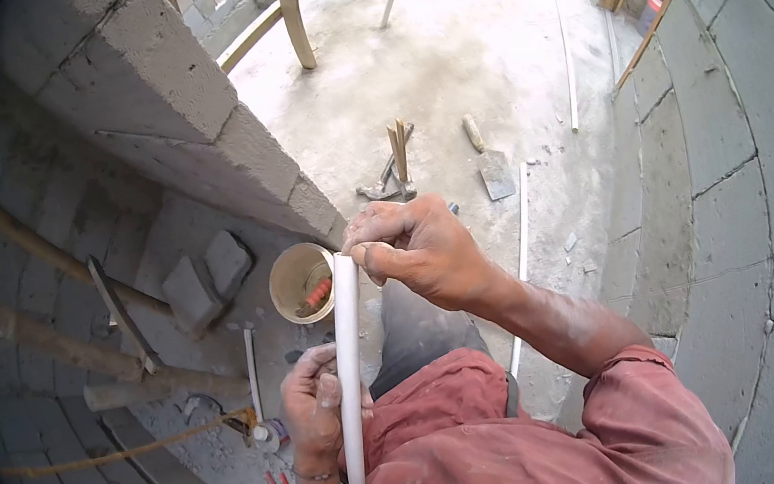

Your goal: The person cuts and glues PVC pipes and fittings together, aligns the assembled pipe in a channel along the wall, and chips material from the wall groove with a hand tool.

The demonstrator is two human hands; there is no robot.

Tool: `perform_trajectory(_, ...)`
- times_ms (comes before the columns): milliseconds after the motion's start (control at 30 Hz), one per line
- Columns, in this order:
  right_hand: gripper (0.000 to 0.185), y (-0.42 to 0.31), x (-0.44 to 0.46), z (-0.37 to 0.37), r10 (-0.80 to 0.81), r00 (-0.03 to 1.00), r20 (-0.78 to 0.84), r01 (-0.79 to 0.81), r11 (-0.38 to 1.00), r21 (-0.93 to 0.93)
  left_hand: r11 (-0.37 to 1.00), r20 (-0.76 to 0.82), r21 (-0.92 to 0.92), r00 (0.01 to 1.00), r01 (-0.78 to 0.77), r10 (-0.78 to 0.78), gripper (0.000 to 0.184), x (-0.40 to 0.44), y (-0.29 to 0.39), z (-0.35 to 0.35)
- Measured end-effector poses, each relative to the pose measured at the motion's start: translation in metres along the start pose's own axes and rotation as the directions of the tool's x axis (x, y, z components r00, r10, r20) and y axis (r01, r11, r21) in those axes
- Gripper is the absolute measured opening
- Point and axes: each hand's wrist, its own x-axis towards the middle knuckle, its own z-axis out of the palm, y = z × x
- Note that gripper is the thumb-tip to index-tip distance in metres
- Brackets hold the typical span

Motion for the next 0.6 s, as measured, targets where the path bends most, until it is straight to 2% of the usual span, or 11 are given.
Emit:
perform_trajectory(33, 0.014, -0.003, -0.001, 0.006, 0.000, 1.000, 0.008, -0.001, 0.999, 0.041, 1.000, -0.003, -0.001, 1.000, 0.016, -0.016, 0.045, -0.004, 0.003, 0.001)
perform_trajectory(100, 0.012, -0.011, -0.004, 0.015, 0.002, 1.000, 0.024, -0.004, 0.996, 0.090, 0.968, 0.002, 0.223, 0.993, 0.118, -0.121, 0.048, -0.009, 0.013, 0.001)
perform_trajectory(167, 0.014, -0.018, -0.005, 0.022, -0.038, 0.999, 0.022, 0.032, 0.973, 0.227, 0.981, 0.035, 0.165, 0.993, 0.105, -0.113, 0.048, -0.008, 0.010, -0.007)
perform_trajectory(233, 0.015, -0.017, -0.004, 0.023, -0.063, 0.997, 0.044, 0.051, 0.973, 0.224, 0.936, 0.358, -0.253, 0.923, 0.243, -0.142, 0.049, -0.006, 0.005, -0.020)
perform_trajectory(300, 0.016, -0.013, -0.004, 0.024, -0.080, 0.995, 0.052, 0.066, 0.972, 0.226, 0.882, 0.432, -0.366, 0.893, 0.299, -0.123, 0.051, -0.005, -0.009, -0.021)
perform_trajectory(367, 0.016, -0.007, -0.004, 0.025, -0.043, 0.998, 0.043, 0.032, 0.970, 0.240, 0.339, 0.661, -0.720, 0.747, 0.605, 0.071, 0.050, -0.003, -0.033, -0.017)
perform_trajectory(400, 0.015, -0.004, -0.002, 0.026, -0.002, 0.999, 0.033, -0.006, 0.967, 0.253, 0.198, 0.689, -0.724, 0.707, 0.661, 0.160, 0.051, 0.000, -0.040, -0.010)
perform_trajectory(433, 0.015, 0.001, -0.001, 0.027, -0.006, 0.999, 0.034, -0.003, 0.967, 0.253, 0.202, 0.689, -0.724, 0.706, 0.660, 0.162, 0.051, 0.003, -0.042, -0.007)
perform_trajectory(500, 0.014, 0.012, 0.000, 0.026, 0.002, 0.999, 0.040, -0.015, 0.940, 0.340, 0.037, 0.695, -0.699, 0.667, 0.714, 0.269, 0.051, 0.005, -0.045, -0.004)
perform_trajectory(533, 0.014, 0.016, 0.001, 0.024, 0.005, 0.999, 0.040, -0.018, 0.940, 0.340, 0.034, 0.694, -0.700, 0.668, 0.713, 0.268, 0.051, 0.006, -0.044, -0.009)
perform_trajectory(600, 0.012, 0.019, 0.002, 0.019, -0.006, 1.000, 0.026, 0.000, 0.968, 0.252, 0.371, 0.649, -0.709, 0.760, 0.600, 0.010, 0.051, 0.003, -0.039, -0.024)
